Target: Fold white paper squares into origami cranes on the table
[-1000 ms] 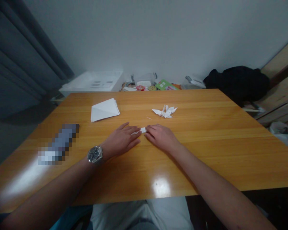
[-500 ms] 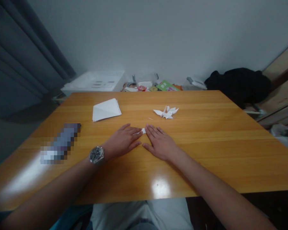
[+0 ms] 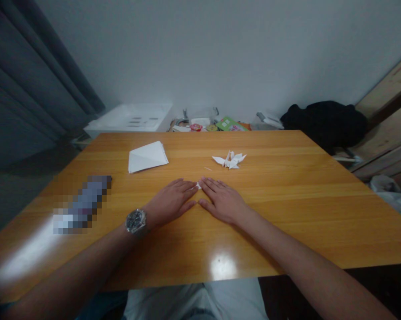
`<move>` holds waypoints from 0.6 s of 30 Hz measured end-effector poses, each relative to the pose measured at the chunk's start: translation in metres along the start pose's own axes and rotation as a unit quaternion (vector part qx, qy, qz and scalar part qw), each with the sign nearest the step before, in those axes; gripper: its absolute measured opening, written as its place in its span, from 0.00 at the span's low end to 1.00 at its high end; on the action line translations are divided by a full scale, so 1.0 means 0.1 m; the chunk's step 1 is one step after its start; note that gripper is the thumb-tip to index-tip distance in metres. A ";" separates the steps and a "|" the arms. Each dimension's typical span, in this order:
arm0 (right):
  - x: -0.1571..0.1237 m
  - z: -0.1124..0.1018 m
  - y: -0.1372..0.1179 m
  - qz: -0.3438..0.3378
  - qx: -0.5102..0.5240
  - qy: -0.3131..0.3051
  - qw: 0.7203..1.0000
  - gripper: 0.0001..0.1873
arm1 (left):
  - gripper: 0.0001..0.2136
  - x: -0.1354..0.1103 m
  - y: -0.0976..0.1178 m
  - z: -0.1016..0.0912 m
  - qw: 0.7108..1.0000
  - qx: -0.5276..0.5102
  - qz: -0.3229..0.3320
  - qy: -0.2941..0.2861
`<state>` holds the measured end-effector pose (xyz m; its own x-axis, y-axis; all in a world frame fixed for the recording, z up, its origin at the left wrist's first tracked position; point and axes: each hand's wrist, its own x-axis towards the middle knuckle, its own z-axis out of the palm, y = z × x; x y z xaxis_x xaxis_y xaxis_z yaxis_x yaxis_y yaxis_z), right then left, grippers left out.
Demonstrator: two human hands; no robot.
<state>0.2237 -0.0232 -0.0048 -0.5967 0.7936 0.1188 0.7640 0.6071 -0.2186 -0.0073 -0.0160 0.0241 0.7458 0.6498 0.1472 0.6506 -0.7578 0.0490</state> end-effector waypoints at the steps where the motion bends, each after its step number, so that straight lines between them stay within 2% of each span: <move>1: 0.00 0.00 -0.01 0.006 -0.003 0.000 1.000 0.36 | 0.21 0.00 0.00 0.00 1.000 -0.003 0.000 0.001; 5: 0.03 -0.04 -0.05 0.016 -0.016 -0.010 1.000 0.36 | 0.18 0.02 -0.01 -0.01 1.000 -0.007 0.003 0.008; 10: 0.09 -0.08 -0.07 -0.001 -0.025 -0.014 1.000 0.35 | 0.15 0.05 0.01 -0.02 1.000 0.011 0.001 0.009; 18: 0.02 0.05 -0.04 -0.015 0.019 -0.016 1.000 0.39 | 0.16 0.02 0.02 0.04 1.000 0.000 -0.012 0.006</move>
<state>0.2181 -0.0237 -0.0089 -0.6277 0.7725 0.0960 0.7353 0.6289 -0.2527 -0.0035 -0.0159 0.0203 0.7276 0.6675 0.1583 0.6690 -0.7415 0.0518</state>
